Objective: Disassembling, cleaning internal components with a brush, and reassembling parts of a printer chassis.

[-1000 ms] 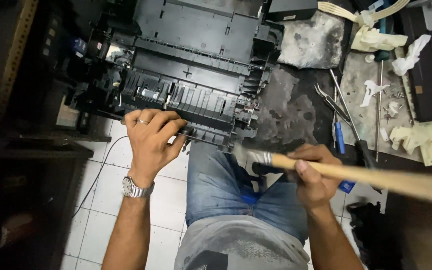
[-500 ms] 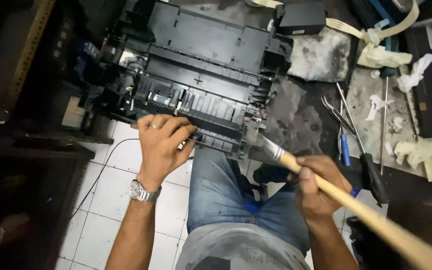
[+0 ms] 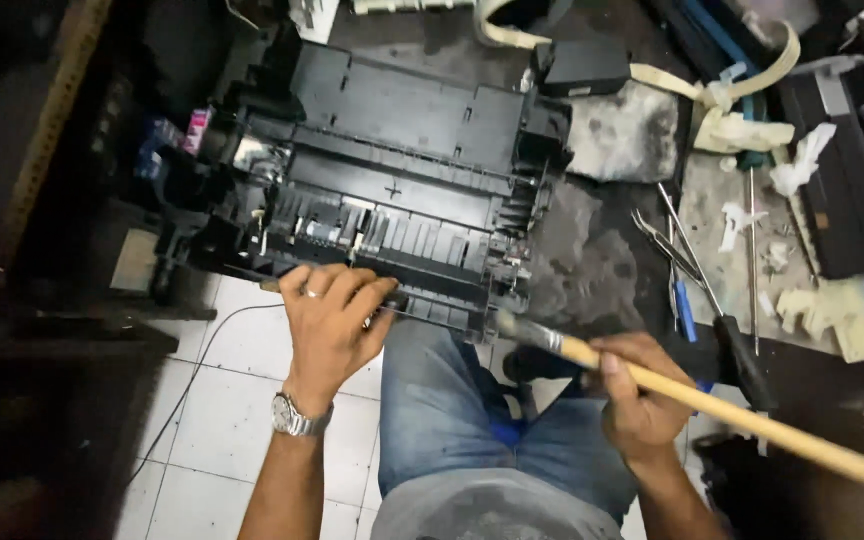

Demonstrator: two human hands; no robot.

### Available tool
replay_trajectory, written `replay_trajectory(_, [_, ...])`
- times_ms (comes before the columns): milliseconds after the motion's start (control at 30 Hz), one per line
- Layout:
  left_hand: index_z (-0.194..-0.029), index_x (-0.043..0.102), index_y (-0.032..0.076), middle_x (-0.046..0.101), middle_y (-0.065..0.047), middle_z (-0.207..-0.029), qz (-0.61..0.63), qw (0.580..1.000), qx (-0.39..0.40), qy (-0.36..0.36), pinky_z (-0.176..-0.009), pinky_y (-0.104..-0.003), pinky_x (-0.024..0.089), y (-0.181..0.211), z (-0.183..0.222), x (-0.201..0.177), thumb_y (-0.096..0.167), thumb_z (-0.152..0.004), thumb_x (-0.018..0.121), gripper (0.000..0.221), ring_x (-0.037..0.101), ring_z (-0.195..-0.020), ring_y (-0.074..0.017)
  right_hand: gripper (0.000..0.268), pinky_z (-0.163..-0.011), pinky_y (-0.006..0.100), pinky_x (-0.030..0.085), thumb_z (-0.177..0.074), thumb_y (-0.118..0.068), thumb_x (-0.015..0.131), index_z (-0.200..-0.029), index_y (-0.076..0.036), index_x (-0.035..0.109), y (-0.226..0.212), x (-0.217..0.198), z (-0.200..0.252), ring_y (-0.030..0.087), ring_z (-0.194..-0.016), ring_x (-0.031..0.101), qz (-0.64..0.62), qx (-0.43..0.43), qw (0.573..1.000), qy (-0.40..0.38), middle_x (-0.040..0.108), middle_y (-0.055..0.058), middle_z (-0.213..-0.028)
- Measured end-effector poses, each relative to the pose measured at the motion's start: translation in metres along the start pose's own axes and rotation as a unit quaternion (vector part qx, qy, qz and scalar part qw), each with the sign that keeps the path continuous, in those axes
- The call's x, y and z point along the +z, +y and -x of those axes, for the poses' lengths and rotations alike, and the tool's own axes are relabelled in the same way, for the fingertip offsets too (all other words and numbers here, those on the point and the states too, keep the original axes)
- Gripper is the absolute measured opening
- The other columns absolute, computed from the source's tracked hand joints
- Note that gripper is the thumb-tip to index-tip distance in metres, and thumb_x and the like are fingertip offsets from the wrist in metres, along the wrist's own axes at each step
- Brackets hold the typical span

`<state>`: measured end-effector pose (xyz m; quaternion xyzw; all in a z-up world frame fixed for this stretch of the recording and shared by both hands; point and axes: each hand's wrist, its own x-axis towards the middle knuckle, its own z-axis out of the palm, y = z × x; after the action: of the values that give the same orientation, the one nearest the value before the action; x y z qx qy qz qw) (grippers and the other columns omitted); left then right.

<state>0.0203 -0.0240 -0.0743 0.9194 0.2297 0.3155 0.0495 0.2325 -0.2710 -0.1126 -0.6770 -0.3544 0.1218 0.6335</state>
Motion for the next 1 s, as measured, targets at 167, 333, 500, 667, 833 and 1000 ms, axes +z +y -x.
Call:
replay_trajectory(167, [-0.100, 0.075, 0.018, 0.066, 0.003, -0.100, 0.007, 1.000, 0.006, 0.010, -0.098, -0.041, 0.029, -0.003, -0.001, 0.002, 0.017, -0.077, 0.077, 0.023, 0.055, -0.096, -0.0179, 0.010, -0.066, 0.027, 0.054, -0.082, -0.003, 0.067, -0.088, 0.003, 0.073, -0.001, 0.004, -0.001, 0.018, -0.068, 0.066, 0.044, -0.011, 0.997, -0.056, 0.074, 0.011, -0.084])
replay_trajectory(333, [-0.098, 0.076, 0.017, 0.066, 0.003, -0.099, 0.007, 1.000, -0.001, 0.010, -0.097, -0.041, 0.028, -0.001, 0.005, 0.004, 0.015, -0.076, 0.080, 0.023, 0.056, -0.094, -0.0172, 0.022, -0.070, 0.028, 0.057, -0.077, 0.003, 0.072, -0.099, 0.004, 0.073, 0.000, 0.007, 0.003, 0.021, -0.076, 0.070, 0.121, -0.048, 0.991, -0.027, 0.076, 0.016, -0.095])
replay_trajectory(500, [-0.096, 0.076, 0.019, 0.066, 0.005, -0.098, -0.002, 1.000, -0.002, 0.006, -0.098, -0.042, 0.027, -0.001, 0.006, 0.005, 0.019, -0.077, 0.079, 0.019, 0.053, -0.094, -0.0166, 0.020, -0.062, 0.025, 0.050, -0.085, 0.000, 0.066, -0.103, 0.006, 0.071, -0.002, 0.007, -0.002, 0.016, -0.066, 0.061, 0.071, -0.044, 0.996, -0.037, 0.073, 0.015, -0.097])
replay_trajectory(667, [-0.096, 0.077, 0.019, 0.066, 0.004, -0.099, -0.001, 1.000, -0.013, -0.005, -0.098, -0.044, 0.027, -0.001, 0.008, 0.007, 0.021, -0.076, 0.078, 0.020, 0.053, -0.095, -0.0173, 0.009, -0.064, 0.027, 0.050, -0.088, -0.002, 0.064, -0.095, 0.002, 0.068, -0.003, 0.021, 0.018, 0.017, -0.068, 0.061, 0.077, -0.031, 0.996, 0.023, 0.071, 0.013, -0.089])
replay_trajectory(833, [-0.094, 0.077, 0.019, 0.066, 0.004, -0.099, 0.005, 1.000, -0.011, -0.004, -0.099, -0.043, 0.026, -0.001, 0.008, 0.005, 0.020, -0.076, 0.078, 0.018, 0.052, -0.094, -0.0172, 0.006, -0.064, 0.026, 0.052, -0.085, -0.004, 0.064, -0.087, 0.000, 0.068, -0.005, 0.015, 0.024, 0.017, -0.067, 0.065, 0.007, -0.021, 1.000, 0.015, 0.071, 0.010, -0.078])
replay_trajectory(1000, [-0.092, 0.078, 0.019, 0.067, 0.004, -0.097, 0.012, 1.000, -0.015, 0.004, -0.098, -0.045, 0.025, -0.002, 0.006, 0.008, 0.019, -0.076, 0.079, 0.017, 0.053, -0.094, -0.0173, 0.009, -0.054, 0.023, 0.045, -0.081, 0.001, 0.069, -0.089, 0.002, 0.070, -0.026, 0.011, -0.015, 0.013, -0.057, 0.059, 0.079, -0.089, 0.991, -0.060, 0.074, 0.011, -0.083])
